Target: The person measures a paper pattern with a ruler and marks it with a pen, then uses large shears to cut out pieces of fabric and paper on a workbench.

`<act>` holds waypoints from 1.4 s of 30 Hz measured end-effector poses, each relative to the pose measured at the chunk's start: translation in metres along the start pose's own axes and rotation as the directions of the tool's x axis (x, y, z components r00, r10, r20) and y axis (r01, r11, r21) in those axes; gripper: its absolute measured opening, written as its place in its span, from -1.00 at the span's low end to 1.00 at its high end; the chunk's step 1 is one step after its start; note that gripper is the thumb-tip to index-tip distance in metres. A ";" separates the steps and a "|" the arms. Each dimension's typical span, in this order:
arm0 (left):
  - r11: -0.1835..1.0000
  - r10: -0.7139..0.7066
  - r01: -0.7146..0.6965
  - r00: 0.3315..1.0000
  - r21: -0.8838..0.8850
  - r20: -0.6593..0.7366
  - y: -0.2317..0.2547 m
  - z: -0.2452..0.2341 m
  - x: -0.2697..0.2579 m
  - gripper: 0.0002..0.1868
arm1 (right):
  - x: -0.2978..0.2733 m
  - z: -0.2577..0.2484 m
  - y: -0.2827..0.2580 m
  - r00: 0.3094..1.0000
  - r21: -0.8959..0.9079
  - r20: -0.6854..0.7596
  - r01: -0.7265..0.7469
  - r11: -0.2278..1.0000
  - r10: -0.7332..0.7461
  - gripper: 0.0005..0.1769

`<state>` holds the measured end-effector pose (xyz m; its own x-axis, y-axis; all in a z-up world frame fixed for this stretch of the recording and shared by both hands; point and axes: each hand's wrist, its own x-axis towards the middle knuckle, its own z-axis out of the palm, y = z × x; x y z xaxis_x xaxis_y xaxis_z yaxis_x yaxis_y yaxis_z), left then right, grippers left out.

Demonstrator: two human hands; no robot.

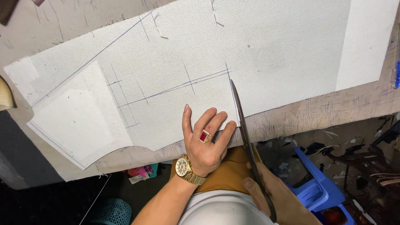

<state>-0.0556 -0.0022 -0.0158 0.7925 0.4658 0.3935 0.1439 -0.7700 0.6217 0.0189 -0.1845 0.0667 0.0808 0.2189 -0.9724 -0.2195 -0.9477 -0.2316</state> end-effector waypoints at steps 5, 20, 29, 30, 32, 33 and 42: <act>1.000 -0.005 0.005 1.000 -0.001 -0.003 0.000 0.001 0.001 -0.86 | -0.011 0.000 -0.018 0.994 -0.002 -0.040 -0.102 0.995 0.102 -0.09; 1.000 -0.013 0.013 1.000 0.003 -0.010 0.000 0.001 0.000 -0.85 | 0.017 -0.003 0.012 0.996 0.018 0.038 0.077 0.997 -0.078 -0.37; 1.000 -0.011 0.011 1.000 -0.005 0.012 -0.001 0.000 -0.001 -0.86 | 0.015 -0.003 0.004 0.985 0.062 0.031 0.166 0.984 -0.168 -0.47; 1.000 -0.010 0.010 1.000 -0.002 -0.003 0.000 0.001 -0.001 -0.88 | 0.012 -0.005 -0.003 0.990 0.086 0.037 0.132 0.988 -0.136 -0.51; 1.000 -0.011 0.011 1.000 -0.001 0.001 -0.001 0.001 -0.001 -0.88 | 0.014 -0.003 0.000 0.989 0.100 0.028 0.142 0.985 -0.146 -0.53; 1.000 -0.014 0.014 1.000 -0.001 0.004 -0.001 0.001 -0.002 -0.89 | 0.014 -0.002 0.001 0.988 0.114 0.019 0.152 0.982 -0.155 -0.56; 1.000 -0.016 0.016 1.000 -0.004 -0.005 -0.001 0.001 -0.001 -0.89 | 0.010 -0.009 -0.005 0.989 0.087 0.056 0.129 0.988 -0.134 -0.62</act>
<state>-0.0556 -0.0026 -0.0174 0.7870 0.4805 0.3870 0.1542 -0.7605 0.6307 0.0300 -0.1796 0.0581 0.0546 0.3570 -0.9325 -0.2907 -0.8878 -0.3569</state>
